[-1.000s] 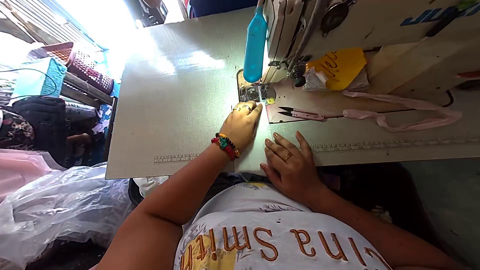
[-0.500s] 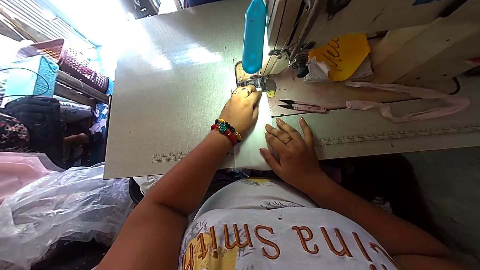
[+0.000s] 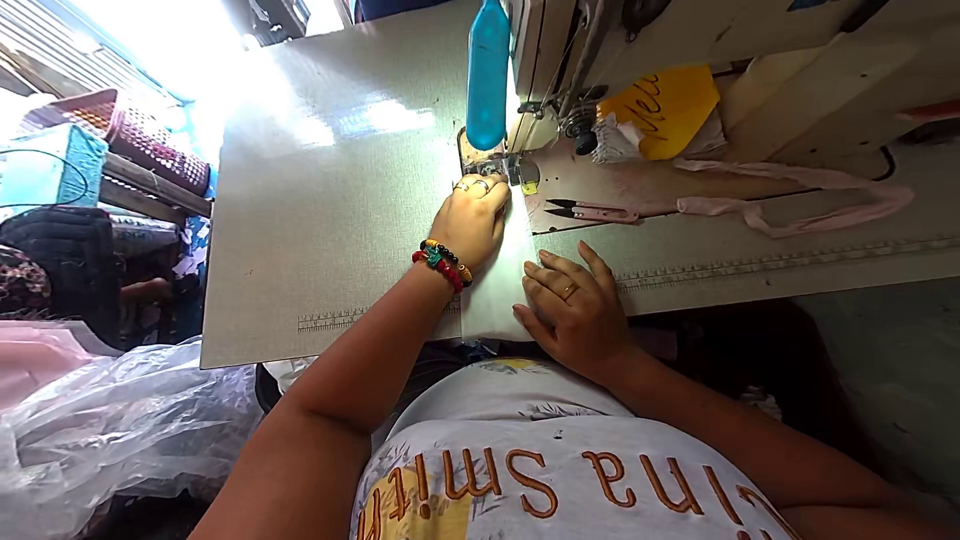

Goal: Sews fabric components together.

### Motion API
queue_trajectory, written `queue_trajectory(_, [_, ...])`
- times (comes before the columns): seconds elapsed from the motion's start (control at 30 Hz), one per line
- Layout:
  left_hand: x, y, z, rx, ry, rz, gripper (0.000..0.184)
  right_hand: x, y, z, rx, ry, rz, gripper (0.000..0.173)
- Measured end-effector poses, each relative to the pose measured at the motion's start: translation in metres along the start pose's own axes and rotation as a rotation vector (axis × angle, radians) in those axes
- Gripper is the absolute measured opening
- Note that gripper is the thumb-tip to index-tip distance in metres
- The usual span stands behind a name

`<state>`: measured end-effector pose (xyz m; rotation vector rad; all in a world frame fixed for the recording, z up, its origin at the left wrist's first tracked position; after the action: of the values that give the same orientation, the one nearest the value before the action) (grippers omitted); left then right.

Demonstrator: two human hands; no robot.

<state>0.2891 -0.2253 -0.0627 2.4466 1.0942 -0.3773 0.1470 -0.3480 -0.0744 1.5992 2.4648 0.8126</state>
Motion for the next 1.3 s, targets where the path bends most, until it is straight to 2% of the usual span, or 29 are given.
queue_trajectory(0.57, [0.007, 0.009, 0.002, 0.042, 0.031, 0.007, 0.031, -0.004, 0.005, -0.002, 0.083, 0.006, 0.088, 0.047])
queue_trajectory(0.67, [0.008, 0.009, 0.002, 0.042, 0.036, 0.004, 0.032, -0.059, 0.004, -0.037, -0.061, -0.141, 0.22, 0.052])
queue_trajectory(0.73, [0.007, 0.009, 0.003, 0.034, 0.03, 0.014, 0.031, -0.127, 0.001, -0.077, -0.143, -0.326, 0.451, 0.067])
queue_trajectory(0.8, [0.006, 0.009, 0.002, 0.024, 0.029, 0.02, 0.031, -0.191, -0.005, -0.101, -0.151, -0.418, 0.623, 0.077])
queue_trajectory(0.87, [0.006, 0.009, 0.001, 0.021, 0.03, 0.02, 0.031, -0.225, -0.013, -0.107, -0.098, -0.456, 0.635, 0.07])
queue_trajectory(0.97, [0.007, 0.008, 0.001, 0.027, 0.03, 0.016, 0.031, -0.232, -0.022, -0.106, -0.072, -0.453, 0.657, 0.06])
queue_trajectory(1.17, [0.006, 0.007, 0.001, 0.038, 0.033, 0.009, 0.033, -0.228, -0.022, -0.102, 0.014, -0.328, 0.811, 0.054])
queue_trajectory(1.3, [0.005, 0.007, 0.0, 0.044, 0.035, 0.012, 0.032, -0.23, -0.02, -0.1, 0.034, -0.344, 0.827, 0.052])
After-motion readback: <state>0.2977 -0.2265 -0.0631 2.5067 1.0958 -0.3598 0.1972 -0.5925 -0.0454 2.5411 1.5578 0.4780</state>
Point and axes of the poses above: each hand's wrist, its own y-axis towards the middle knuckle, its own z-axis out of the palm, x = y × z, the point moved 5 cm from there along y, towards the middle knuckle, and after that the axes turned 5 degrees about -y, right-handed, at the moved point
